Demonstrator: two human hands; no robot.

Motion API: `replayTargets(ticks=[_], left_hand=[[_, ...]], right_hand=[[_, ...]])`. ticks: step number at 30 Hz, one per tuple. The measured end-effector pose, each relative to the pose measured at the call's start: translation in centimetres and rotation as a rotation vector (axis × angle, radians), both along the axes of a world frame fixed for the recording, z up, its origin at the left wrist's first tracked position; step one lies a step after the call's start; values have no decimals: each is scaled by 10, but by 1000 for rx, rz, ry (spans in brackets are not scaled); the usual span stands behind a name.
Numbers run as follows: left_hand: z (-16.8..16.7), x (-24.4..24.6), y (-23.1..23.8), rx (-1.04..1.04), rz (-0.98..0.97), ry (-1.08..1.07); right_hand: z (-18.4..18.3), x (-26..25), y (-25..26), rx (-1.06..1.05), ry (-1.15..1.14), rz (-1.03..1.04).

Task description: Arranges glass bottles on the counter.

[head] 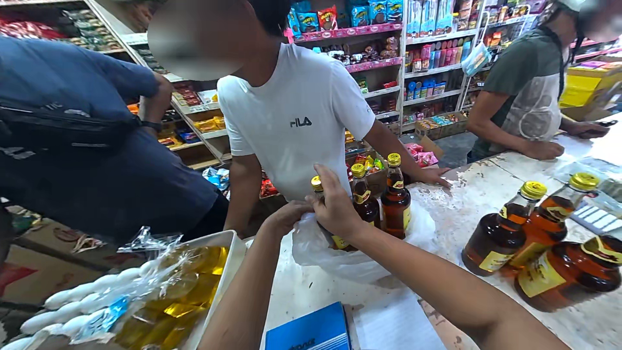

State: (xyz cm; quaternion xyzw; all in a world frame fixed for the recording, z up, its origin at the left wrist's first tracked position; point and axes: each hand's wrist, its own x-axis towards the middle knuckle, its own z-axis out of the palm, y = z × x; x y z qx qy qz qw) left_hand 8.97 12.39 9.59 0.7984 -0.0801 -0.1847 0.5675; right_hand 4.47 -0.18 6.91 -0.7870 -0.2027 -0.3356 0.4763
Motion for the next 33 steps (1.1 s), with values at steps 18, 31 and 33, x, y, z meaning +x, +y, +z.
replayTargets(ticks=[18,31,33], left_hand=[[-32,11,-15,-119,193,-29],[-53,22,7,-318,266,-49],[-62,27,13,-338,275,-70]], right_hand=[[-132,42,-253,219,817,-427],[-53,10,-227,390,595,-350],[-38,5,-223,418,528,-364]])
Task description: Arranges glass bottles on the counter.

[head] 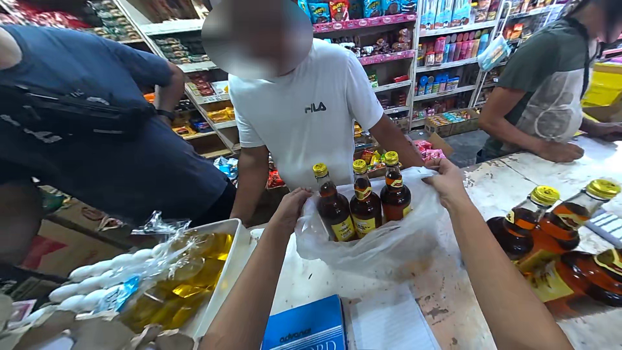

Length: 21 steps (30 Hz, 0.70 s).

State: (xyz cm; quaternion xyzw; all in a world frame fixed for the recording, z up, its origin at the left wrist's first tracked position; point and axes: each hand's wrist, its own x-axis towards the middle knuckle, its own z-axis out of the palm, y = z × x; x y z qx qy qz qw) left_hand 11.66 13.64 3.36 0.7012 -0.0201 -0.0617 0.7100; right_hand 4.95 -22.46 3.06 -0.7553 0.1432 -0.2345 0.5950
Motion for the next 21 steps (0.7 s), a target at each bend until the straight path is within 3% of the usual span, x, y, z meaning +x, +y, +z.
replayTargets(ticks=[4,11,15,21], left_hand=[[16,-13,-5,115,-53,46],[61,-39,-16,349,-277,362],[62,-42,-13,575,-264,304],[56,-83,-29,701,-153,153]], right_hand=[[3,-4,-1,-10,49,-7],[9,-26,-7,-276,570,204],[11,-31,-8,-229,479,222],[3,-44,-14,-332,345,128]])
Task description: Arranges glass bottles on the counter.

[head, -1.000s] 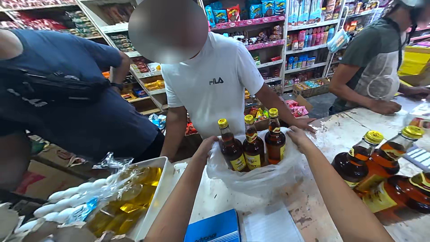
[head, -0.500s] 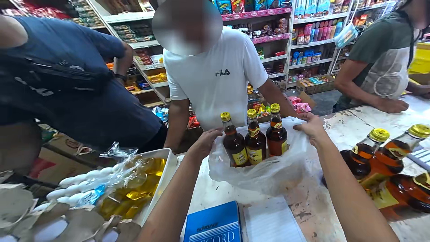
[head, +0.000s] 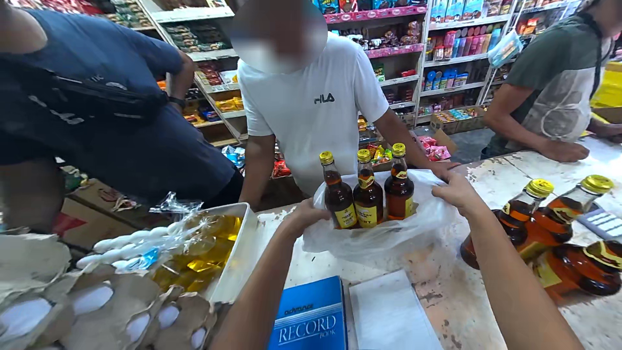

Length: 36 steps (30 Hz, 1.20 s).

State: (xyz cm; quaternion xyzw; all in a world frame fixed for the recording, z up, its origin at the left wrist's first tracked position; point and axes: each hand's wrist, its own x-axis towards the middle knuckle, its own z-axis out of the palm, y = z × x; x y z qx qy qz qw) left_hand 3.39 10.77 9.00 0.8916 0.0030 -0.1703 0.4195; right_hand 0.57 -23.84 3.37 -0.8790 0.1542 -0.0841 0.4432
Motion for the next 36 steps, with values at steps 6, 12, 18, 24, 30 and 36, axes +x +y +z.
replayTargets(ticks=[6,12,18,24,30,36], left_hand=[[-24,-50,4,119,257,-275],[-47,-54,24,-156,325,-452],[-63,-68,22,162,22,-897],[-47,-89,-13,440,-522,-656],[-12,-89,-7,485,-428,-644],[-30,-76,22,299,-363,-890]], right_hand=[[-23,-18,-11,-297,-185,4],[-28,-30,0,-281,-409,134],[-20,-25,4,-442,-151,116],[-4,-35,3,-589,-66,191],[27,-50,11,-572,45,165],[44,-54,13,-538,-27,162]])
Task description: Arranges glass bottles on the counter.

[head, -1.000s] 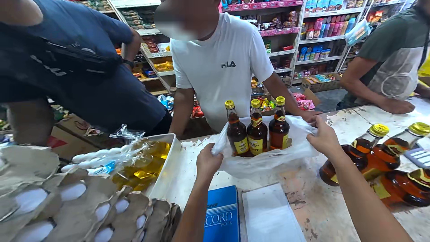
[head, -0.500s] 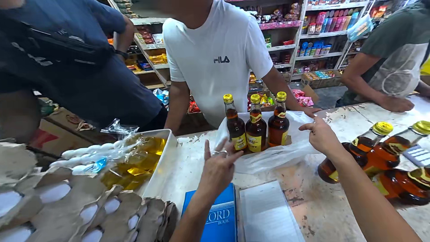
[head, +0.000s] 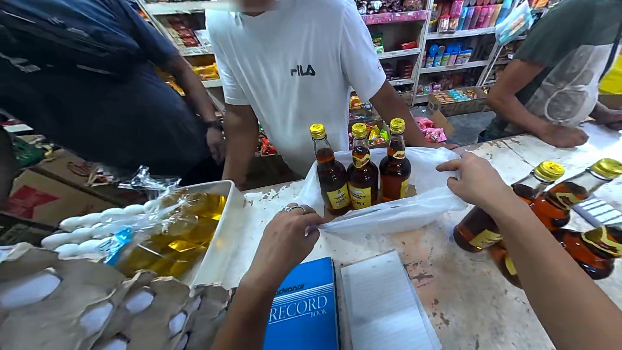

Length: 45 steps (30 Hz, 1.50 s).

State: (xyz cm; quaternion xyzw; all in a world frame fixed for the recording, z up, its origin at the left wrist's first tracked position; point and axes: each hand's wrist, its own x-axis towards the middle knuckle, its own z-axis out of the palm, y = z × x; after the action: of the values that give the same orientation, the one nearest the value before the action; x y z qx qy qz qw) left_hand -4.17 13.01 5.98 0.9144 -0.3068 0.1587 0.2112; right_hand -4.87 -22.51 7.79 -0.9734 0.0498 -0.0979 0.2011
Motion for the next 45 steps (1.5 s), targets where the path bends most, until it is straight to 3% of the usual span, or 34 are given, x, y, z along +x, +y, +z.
replayTargets(ticks=[6,11,21,24,29,31,36,38,42,45], left_hand=[[-7,-2,-5,-105,-44,-179],[-13,-3,-9,-106,-172,-178],[-41,2,-2,-119,-152,-213],[-40,-4,-4,-91,-166,-165],[-42,-8,-6,-180,-242,-134],[-54,-2,-5,-231,-258,-178],[-49,-2,-3,-274,-276,-180],[-45,-5,-2,-279,-265,-164],[-44,-9,2,-265,-279,-138],[-48,-9,4,-247,-287,-91]], right_hand=[[7,-5,-6,-57,39,23],[10,-10,-8,-101,-4,36],[18,-20,-6,7,-250,115],[30,-43,-7,-7,-472,98],[30,-81,-42,-59,-855,-186],[9,-81,-63,51,-837,-254],[-43,-59,-99,635,-666,-304],[-65,-46,-112,717,-656,-276],[-101,-37,-132,787,-877,-152],[-91,-68,-131,869,-914,-19]])
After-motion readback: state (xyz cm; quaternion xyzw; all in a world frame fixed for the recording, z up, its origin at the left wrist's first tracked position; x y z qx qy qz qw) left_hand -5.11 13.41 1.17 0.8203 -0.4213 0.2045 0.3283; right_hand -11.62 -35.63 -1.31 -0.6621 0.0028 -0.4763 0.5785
